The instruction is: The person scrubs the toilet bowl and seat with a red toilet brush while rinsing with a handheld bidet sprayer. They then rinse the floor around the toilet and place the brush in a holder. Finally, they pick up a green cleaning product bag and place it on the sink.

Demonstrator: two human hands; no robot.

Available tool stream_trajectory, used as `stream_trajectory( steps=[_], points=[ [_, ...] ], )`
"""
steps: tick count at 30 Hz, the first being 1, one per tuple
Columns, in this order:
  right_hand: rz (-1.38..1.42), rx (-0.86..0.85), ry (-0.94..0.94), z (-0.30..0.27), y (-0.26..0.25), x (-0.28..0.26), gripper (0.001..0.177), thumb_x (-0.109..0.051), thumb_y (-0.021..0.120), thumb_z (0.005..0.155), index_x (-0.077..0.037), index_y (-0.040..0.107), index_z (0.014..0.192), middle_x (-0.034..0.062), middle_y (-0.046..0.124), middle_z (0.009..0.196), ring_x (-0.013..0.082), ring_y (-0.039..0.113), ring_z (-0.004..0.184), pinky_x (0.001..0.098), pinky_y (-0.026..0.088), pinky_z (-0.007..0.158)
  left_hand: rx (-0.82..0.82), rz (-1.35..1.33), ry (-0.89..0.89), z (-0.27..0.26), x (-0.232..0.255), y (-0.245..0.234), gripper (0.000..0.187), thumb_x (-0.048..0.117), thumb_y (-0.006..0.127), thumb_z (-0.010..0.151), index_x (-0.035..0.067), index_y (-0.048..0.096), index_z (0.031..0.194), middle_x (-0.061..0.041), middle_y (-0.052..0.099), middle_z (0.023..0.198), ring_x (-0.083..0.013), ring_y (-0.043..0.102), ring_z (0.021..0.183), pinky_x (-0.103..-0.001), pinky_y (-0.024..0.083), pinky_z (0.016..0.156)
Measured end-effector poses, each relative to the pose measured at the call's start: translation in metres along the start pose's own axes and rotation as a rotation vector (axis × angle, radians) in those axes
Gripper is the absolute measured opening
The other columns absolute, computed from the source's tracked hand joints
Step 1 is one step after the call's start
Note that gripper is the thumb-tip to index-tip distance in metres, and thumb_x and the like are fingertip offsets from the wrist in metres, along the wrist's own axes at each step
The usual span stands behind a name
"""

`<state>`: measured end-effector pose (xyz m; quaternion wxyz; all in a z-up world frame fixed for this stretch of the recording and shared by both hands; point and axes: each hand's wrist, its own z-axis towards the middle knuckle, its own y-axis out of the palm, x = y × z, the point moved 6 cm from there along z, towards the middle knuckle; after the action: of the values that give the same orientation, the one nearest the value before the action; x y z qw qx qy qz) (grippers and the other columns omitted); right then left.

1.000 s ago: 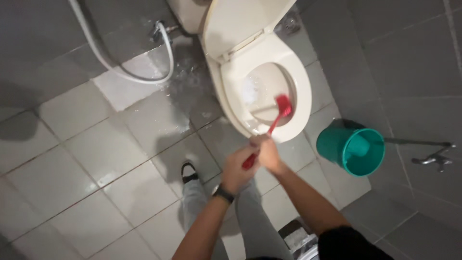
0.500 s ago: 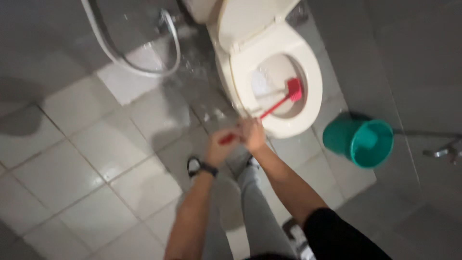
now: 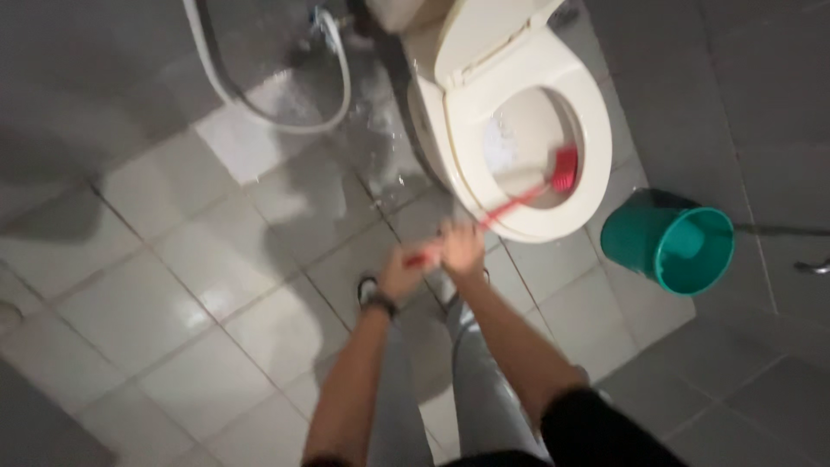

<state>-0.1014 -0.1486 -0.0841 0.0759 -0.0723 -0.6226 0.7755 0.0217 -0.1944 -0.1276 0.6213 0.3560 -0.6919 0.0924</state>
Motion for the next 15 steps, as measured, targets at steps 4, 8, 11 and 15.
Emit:
stream_trajectory(
  steps=[4, 8, 11, 15],
  points=[
    [0.184, -0.057, 0.062, -0.006, -0.017, 0.016, 0.022, -0.032, 0.07, 0.081, -0.013, 0.064, 0.089, 0.0067, 0.065, 0.083, 0.0329, 0.059, 0.084, 0.0492, 0.045, 0.079, 0.083, 0.033, 0.055, -0.005, 0.042, 0.019, 0.018, 0.009, 0.077, 0.09, 0.007, 0.077, 0.108, -0.011, 0.078, 0.121, -0.0203, 0.072, 0.113, -0.031, 0.056, 0.096],
    [0.516, -0.11, 0.212, -0.004, -0.028, 0.069, 0.027, -0.026, 0.075, 0.073, -0.006, 0.057, 0.077, 0.0102, 0.062, 0.074, 0.0334, 0.058, 0.072, 0.0479, 0.042, 0.072, 0.15, 0.353, 0.107, 0.006, 0.108, 0.061, 0.03, 0.014, 0.077, 0.084, 0.01, 0.076, 0.114, -0.013, 0.076, 0.114, -0.0281, 0.074, 0.105, -0.033, 0.057, 0.091],
    [0.677, -0.021, 0.276, 0.021, -0.058, 0.125, 0.025, -0.016, 0.074, 0.078, -0.003, 0.053, 0.077, 0.0137, 0.054, 0.071, 0.0298, 0.054, 0.071, 0.043, 0.04, 0.068, 0.166, 0.528, 0.337, 0.05, 0.186, 0.093, 0.042, 0.015, 0.083, 0.075, 0.013, 0.073, 0.116, -0.013, 0.074, 0.117, -0.0329, 0.068, 0.117, -0.039, 0.054, 0.097],
    [0.779, 0.077, 0.338, 0.065, -0.089, 0.186, 0.017, -0.007, 0.058, 0.094, -0.002, 0.056, 0.079, 0.0067, 0.056, 0.073, 0.0146, 0.054, 0.068, 0.0327, 0.043, 0.064, 0.163, 0.169, 0.324, 0.068, 0.226, 0.108, 0.073, 0.013, 0.08, 0.082, 0.005, 0.046, 0.147, -0.021, 0.058, 0.139, -0.0354, 0.058, 0.129, -0.041, 0.049, 0.104]
  ],
)
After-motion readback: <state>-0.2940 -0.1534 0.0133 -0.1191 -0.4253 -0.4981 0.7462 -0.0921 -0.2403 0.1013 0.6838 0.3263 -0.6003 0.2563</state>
